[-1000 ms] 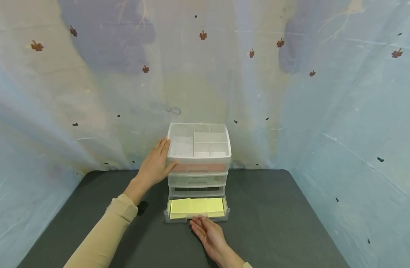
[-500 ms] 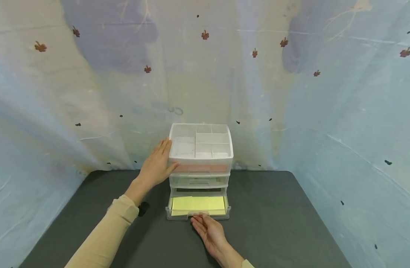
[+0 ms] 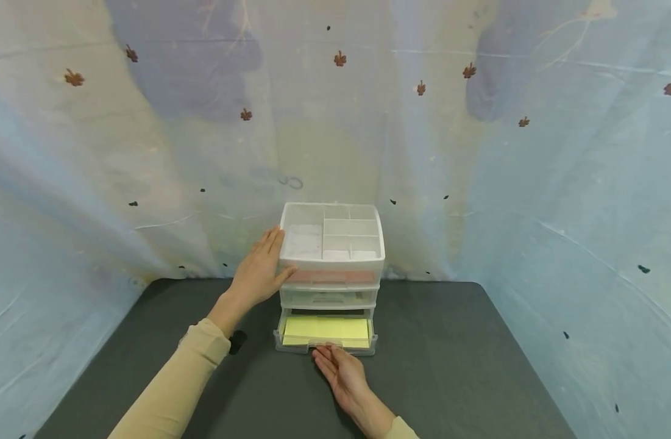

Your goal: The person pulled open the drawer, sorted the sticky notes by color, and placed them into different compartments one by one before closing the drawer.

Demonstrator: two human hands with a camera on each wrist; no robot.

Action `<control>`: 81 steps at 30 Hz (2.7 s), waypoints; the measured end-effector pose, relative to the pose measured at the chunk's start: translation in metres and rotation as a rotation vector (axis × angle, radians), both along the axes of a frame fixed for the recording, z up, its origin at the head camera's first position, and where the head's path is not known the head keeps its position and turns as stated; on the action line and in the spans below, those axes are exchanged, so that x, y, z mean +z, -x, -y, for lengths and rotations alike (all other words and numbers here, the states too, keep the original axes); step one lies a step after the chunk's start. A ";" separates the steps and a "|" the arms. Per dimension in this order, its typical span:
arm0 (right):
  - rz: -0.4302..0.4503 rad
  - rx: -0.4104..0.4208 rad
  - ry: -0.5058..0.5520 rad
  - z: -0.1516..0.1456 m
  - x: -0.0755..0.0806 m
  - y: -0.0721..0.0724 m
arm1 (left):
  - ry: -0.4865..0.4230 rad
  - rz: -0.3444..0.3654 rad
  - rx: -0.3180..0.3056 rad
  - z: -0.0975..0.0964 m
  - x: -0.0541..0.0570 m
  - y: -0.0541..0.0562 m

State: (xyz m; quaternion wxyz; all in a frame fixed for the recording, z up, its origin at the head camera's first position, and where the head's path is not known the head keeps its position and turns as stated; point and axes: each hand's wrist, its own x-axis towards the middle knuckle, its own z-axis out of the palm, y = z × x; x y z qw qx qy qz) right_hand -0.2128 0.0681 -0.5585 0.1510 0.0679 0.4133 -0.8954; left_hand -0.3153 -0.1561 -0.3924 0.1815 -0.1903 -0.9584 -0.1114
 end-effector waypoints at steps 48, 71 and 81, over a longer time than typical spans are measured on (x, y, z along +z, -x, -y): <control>-0.021 -0.072 -0.068 0.009 0.006 0.040 | -0.005 0.012 0.003 -0.001 0.000 -0.001; -0.061 -0.062 -0.145 0.011 0.007 0.062 | -0.007 0.006 0.000 -0.002 0.000 0.000; -0.061 -0.056 -0.158 0.012 0.010 0.066 | -0.006 -0.003 -0.005 -0.001 0.001 -0.001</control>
